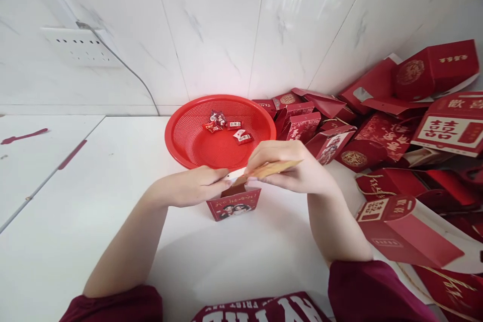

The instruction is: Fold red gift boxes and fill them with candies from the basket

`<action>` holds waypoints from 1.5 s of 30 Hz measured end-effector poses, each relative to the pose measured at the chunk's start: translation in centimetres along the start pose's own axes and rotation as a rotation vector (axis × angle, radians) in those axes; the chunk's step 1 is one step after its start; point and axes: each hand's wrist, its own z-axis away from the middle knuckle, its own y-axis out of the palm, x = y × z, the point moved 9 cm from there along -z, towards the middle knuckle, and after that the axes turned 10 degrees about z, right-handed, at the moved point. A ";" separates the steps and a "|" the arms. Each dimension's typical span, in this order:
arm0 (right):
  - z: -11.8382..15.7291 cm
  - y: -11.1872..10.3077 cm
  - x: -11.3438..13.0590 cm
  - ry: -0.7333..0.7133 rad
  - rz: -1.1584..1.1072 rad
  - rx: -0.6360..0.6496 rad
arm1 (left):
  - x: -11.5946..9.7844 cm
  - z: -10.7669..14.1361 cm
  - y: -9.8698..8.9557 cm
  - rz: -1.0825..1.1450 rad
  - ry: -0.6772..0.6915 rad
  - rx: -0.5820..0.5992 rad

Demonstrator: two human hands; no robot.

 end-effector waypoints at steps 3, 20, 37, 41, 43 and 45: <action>-0.2 1.2 -0.3 0.015 0.131 0.111 | 1.0 0.3 -0.1 0.064 -0.053 0.041; 0.4 3.3 -0.7 0.128 0.313 0.280 | 0.1 1.0 -0.2 0.031 -0.009 0.173; 1.4 4.3 1.0 0.086 0.385 0.379 | -0.3 1.5 0.5 0.009 0.043 0.208; 2.4 4.4 2.6 0.007 0.414 0.387 | -1.5 2.4 1.4 -0.040 0.121 0.241; 2.9 4.4 3.1 -0.002 0.439 0.390 | -1.9 2.7 1.6 -0.048 0.140 0.240; 3.1 4.4 3.4 0.023 0.442 0.405 | -2.1 2.9 1.6 -0.037 0.151 0.224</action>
